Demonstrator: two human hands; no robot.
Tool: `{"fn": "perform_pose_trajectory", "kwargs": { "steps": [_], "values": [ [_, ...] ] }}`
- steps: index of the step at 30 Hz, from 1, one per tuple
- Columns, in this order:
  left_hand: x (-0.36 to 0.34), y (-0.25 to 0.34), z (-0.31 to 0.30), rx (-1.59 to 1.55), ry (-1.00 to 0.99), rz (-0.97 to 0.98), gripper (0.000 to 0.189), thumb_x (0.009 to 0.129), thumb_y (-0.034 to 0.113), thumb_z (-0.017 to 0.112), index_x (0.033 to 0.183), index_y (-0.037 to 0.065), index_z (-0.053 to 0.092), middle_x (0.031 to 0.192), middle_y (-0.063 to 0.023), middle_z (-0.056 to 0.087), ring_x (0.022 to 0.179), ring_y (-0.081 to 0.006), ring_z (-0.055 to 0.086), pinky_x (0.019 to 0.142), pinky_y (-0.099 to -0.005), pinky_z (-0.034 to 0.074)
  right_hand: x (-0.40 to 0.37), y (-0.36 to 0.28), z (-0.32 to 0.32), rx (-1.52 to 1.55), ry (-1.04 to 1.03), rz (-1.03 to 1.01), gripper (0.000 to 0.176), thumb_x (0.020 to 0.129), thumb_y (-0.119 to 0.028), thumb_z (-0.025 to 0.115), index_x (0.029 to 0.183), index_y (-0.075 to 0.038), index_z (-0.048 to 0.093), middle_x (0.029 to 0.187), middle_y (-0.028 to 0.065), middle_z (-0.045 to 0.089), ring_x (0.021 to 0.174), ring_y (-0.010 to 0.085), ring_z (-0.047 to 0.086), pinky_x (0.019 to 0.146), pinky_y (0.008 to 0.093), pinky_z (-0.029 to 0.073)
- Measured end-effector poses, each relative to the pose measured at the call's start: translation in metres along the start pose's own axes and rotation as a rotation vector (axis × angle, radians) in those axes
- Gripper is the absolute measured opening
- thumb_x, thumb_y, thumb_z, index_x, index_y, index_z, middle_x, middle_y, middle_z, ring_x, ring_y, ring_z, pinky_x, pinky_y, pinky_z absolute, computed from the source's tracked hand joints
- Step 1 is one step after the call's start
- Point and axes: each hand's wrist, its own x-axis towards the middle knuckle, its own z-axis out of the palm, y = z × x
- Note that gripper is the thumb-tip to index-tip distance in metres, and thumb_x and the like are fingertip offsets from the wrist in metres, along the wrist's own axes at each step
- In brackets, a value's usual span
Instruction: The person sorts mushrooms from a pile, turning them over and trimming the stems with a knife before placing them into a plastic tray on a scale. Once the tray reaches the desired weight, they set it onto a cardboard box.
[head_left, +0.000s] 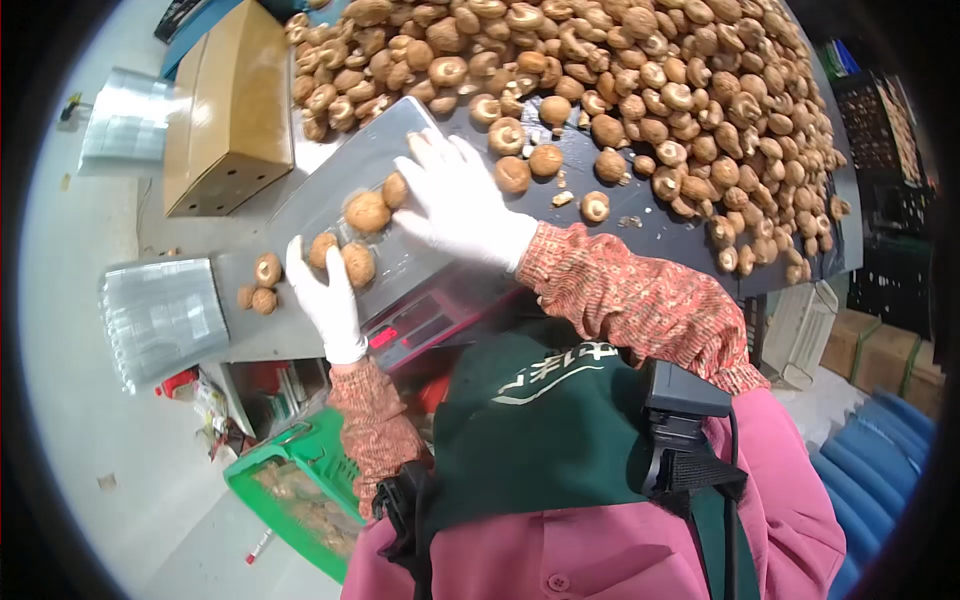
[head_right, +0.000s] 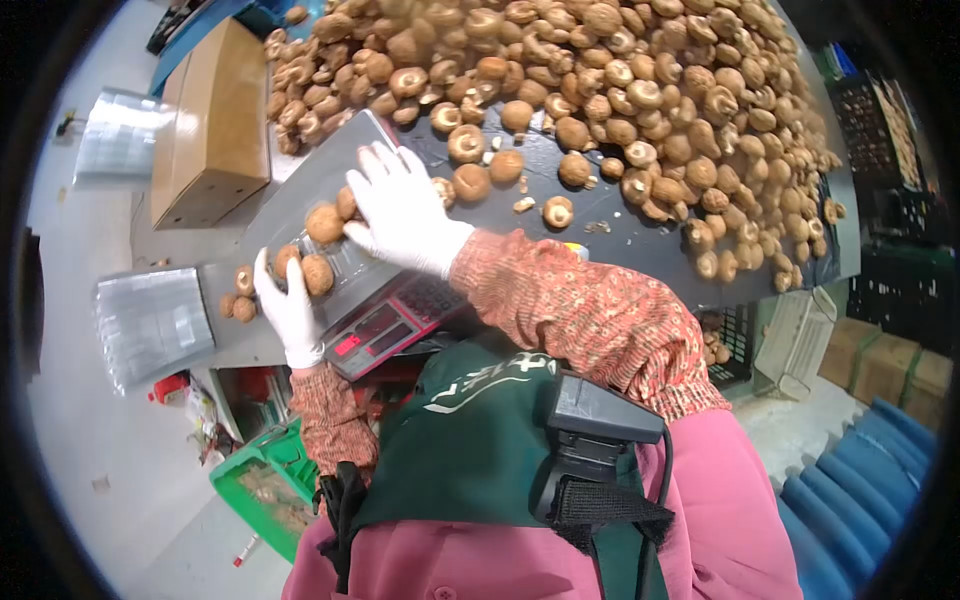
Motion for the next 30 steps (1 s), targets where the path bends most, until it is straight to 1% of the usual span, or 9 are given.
{"fn": "perform_pose_trajectory", "kwargs": {
  "steps": [5,7,9,12,15,17,19,25,30],
  "values": [
    [-0.01,0.007,0.011,0.006,-0.05,-0.001,0.035,0.098,0.016,0.061,0.127,-0.003,0.059,0.131,-0.0165,0.059,0.124,-0.0276,0.053,0.109,-0.0379,0.037,-0.032,0.035,-0.038,0.15,0.156,0.042,0.05,0.082,-0.025,0.071,0.125,-0.004,0.057,0.125,0.0187,0.059,0.119,0.0358,0.054,0.101,0.0473,0.043],
    [-0.015,0.009,0.007,-0.015,-0.035,-0.017,0.031,0.098,0.015,0.059,0.124,-0.002,0.06,0.129,-0.0149,0.06,0.121,-0.0269,0.055,0.108,-0.0379,0.039,-0.057,0.069,-0.038,0.166,0.184,0.316,0.052,0.078,-0.021,0.073,0.125,-0.005,0.057,0.117,0.0162,0.062,0.111,0.0333,0.057,0.095,0.0436,0.046],
    [-0.019,0.008,0.007,-0.009,-0.036,0.001,0.03,0.098,0.014,0.059,0.124,-0.002,0.06,0.129,-0.0151,0.06,0.121,-0.0269,0.056,0.108,-0.038,0.04,-0.074,0.104,-0.03,-0.121,0.247,0.445,0.054,0.077,-0.022,0.075,0.125,-0.007,0.058,0.117,0.0168,0.061,0.11,0.0336,0.057,0.093,0.0429,0.046],
    [-0.023,0.009,0.008,-0.038,-0.049,-0.005,0.029,0.098,0.012,0.059,0.123,-0.002,0.06,0.129,-0.016,0.06,0.123,-0.0271,0.055,0.109,-0.0382,0.039,-0.083,0.137,-0.028,-0.164,-0.05,0.399,0.053,0.079,-0.026,0.071,0.127,-0.006,0.058,0.119,0.0176,0.06,0.111,0.0337,0.056,0.093,0.0438,0.046],
    [-0.021,0.008,0.004,-0.031,-0.063,-0.016,0.032,0.098,0.012,0.059,0.126,-0.003,0.058,0.131,-0.0172,0.058,0.124,-0.0281,0.054,0.11,-0.0391,0.038,-0.084,0.146,-0.026,0.133,0.147,0.485,0.046,0.084,-0.029,0.068,0.123,-0.005,0.063,0.116,0.0181,0.064,0.111,0.0315,0.06,0.093,0.0443,0.047],
    [-0.023,0.015,0.003,-0.034,-0.043,-0.036,0.035,0.098,0.012,0.059,0.129,-0.003,0.056,0.133,-0.0179,0.057,0.126,-0.029,0.052,0.111,-0.0398,0.037,-0.069,0.132,-0.066,0.945,-0.029,0.909,0.038,0.099,-0.034,0.056,0.124,-0.005,0.062,0.12,0.0134,0.067,0.109,0.0264,0.066,0.095,0.0423,0.052],
    [-0.026,0.021,0.001,0.084,0.005,0.002,0.038,0.098,0.013,0.059,0.132,-0.003,0.054,0.135,-0.0186,0.055,0.128,-0.0298,0.05,0.112,-0.0406,0.036,-0.077,0.134,-0.065,1.683,0.159,0.96,0.039,0.103,-0.034,0.053,0.13,-0.005,0.057,0.124,0.013,0.065,0.11,0.0288,0.066,0.094,0.0426,0.054],
    [-0.025,0.041,0.002,0.068,0.078,0.132,0.05,0.089,0.012,0.069,0.134,-0.002,0.053,0.137,-0.0225,0.053,0.131,-0.0385,0.047,0.111,-0.0477,0.035,-0.073,0.098,-0.088,1.993,0.225,1.013,0.04,0.102,-0.024,0.055,0.133,0.002,0.052,0.133,0.018,0.06,0.124,0.0333,0.057,0.109,0.0487,0.045],
    [-0.016,0.049,0.003,0.136,-0.03,0.297,0.055,0.082,0.014,0.074,0.132,0.001,0.055,0.136,-0.0212,0.055,0.131,-0.0406,0.046,0.111,-0.0503,0.035,-0.057,0.056,-0.093,2.184,0.026,0.988,0.045,0.103,-0.021,0.052,0.136,0.008,0.046,0.135,0.026,0.055,0.128,0.037,0.054,0.112,0.0505,0.044]
  ]
}}
